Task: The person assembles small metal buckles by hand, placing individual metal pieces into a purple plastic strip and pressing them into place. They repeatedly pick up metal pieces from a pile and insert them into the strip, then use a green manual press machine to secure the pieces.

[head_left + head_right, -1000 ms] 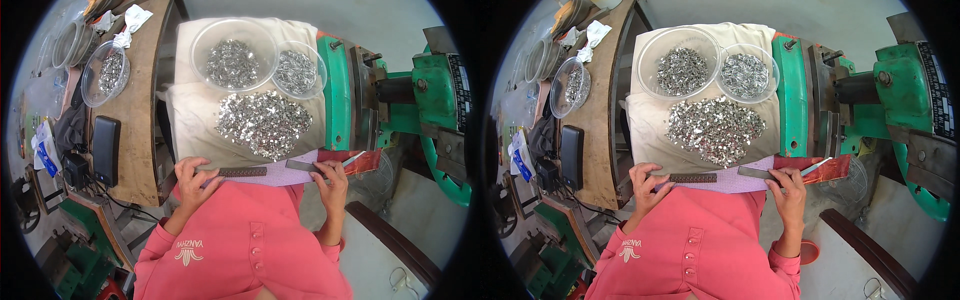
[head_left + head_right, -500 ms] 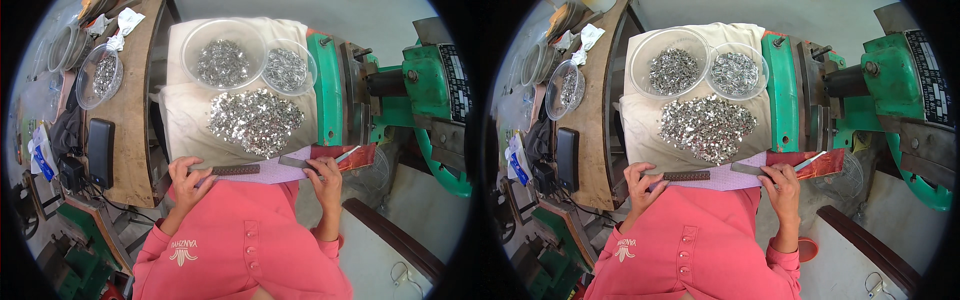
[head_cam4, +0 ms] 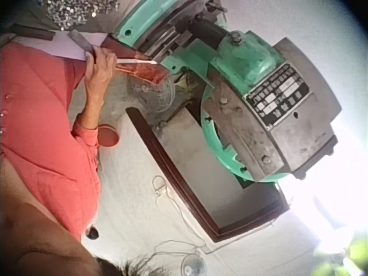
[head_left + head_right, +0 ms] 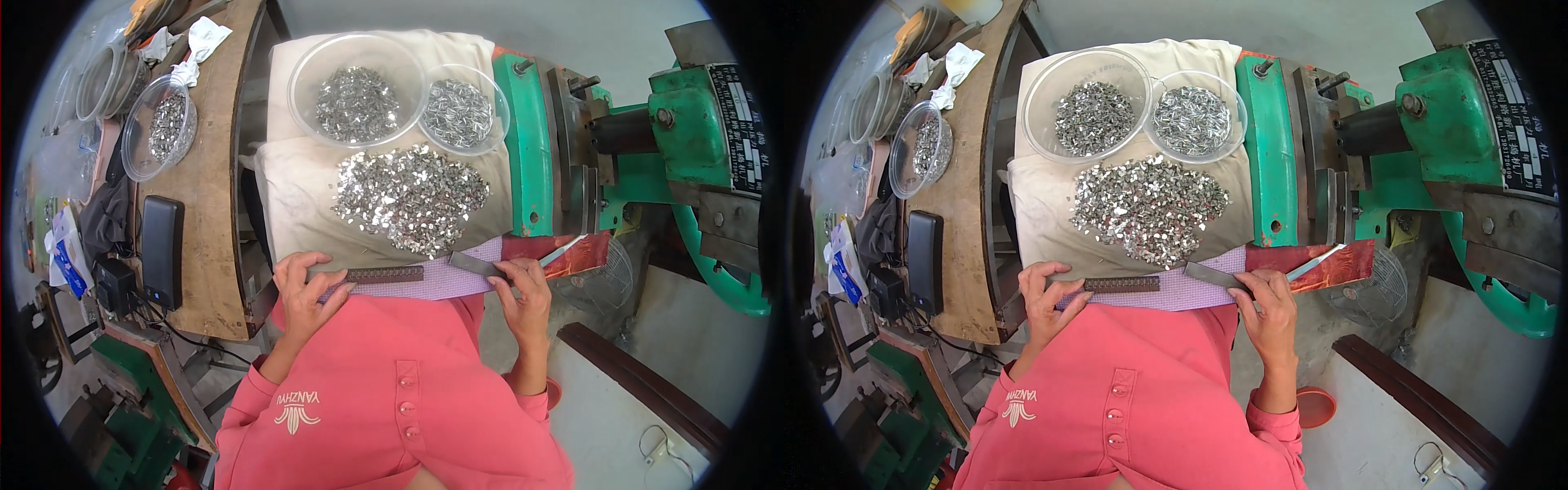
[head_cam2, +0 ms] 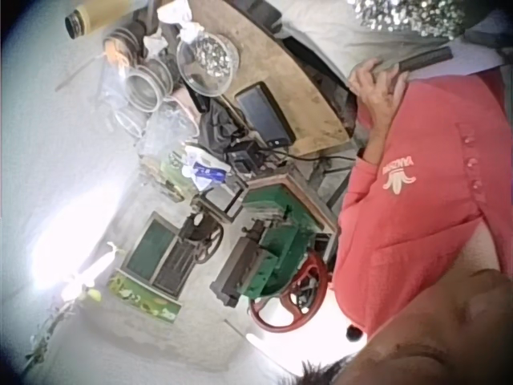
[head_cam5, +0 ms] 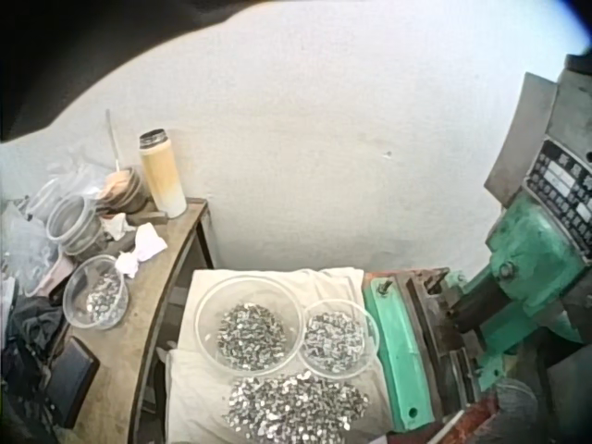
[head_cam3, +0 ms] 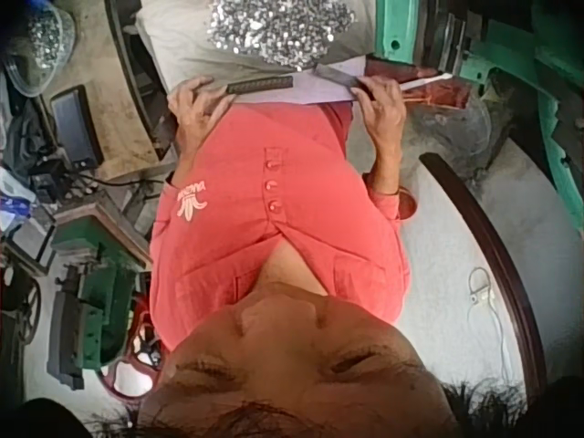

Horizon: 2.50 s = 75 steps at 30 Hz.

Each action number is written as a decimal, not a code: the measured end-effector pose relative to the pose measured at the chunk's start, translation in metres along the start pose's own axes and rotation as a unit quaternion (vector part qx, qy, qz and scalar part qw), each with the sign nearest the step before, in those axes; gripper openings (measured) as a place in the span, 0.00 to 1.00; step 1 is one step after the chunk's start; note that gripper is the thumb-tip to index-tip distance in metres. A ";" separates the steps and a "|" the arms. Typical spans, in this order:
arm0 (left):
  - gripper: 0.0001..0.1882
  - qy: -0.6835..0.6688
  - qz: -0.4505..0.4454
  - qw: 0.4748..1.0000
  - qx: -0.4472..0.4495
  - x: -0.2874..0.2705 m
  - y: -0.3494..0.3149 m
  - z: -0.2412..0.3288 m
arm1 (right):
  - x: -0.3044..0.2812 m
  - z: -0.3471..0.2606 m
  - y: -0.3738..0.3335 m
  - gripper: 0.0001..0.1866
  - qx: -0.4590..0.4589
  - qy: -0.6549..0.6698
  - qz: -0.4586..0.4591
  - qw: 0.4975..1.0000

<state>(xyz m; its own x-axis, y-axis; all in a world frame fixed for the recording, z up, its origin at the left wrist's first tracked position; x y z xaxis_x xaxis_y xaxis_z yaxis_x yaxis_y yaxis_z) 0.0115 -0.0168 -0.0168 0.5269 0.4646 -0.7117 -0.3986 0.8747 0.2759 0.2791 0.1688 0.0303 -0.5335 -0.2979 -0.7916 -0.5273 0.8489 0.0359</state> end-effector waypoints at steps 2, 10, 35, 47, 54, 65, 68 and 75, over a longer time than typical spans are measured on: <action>0.13 -0.003 -0.003 1.000 -0.003 0.001 0.002 0.001 | 0.002 -0.008 0.002 0.15 -0.007 0.017 0.007 1.000; 0.08 -0.057 -0.020 0.998 -0.037 -0.009 0.012 0.004 | 0.027 -0.059 0.017 0.15 -0.129 0.016 -0.040 0.991; 0.09 -0.009 -0.089 0.992 -0.085 -0.009 0.022 0.016 | 0.057 -0.069 0.018 0.17 -0.109 0.040 -0.079 0.990; 0.18 0.009 -0.121 0.993 -0.009 -0.013 0.018 0.015 | 0.063 -0.053 0.004 0.16 -0.152 0.072 -0.033 0.985; 0.15 0.049 -0.105 0.992 0.058 -0.013 0.025 0.025 | 0.062 -0.052 0.003 0.16 -0.161 0.076 -0.022 0.984; 0.17 0.018 -0.141 0.948 0.284 -0.005 0.125 0.104 | -0.017 -0.032 -0.002 0.17 -0.145 0.069 0.141 0.977; 0.16 0.005 -0.144 0.906 0.398 0.011 0.171 0.149 | -0.054 -0.021 -0.004 0.16 -0.136 0.027 0.248 0.959; 0.04 0.061 -0.144 0.786 0.598 0.082 0.244 0.222 | -0.082 0.013 0.000 0.13 -0.017 0.021 0.376 0.926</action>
<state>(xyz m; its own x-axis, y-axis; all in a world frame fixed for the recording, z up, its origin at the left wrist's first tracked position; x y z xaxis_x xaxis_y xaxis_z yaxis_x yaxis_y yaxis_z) 0.1240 0.2659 0.1355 0.3617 0.2701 -0.8923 0.7526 0.4803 0.4504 0.3314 0.1989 0.0869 -0.7834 0.3552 -0.5100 -0.0159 0.8089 0.5878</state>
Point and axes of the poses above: each hand's wrist, its own y-axis towards the middle knuckle, its own x-axis out of the palm, z = x × y, the point moved 3 cm from there along y, towards the middle knuckle, and after that the axes turned 4 degrees about x, right-handed, at the moved point
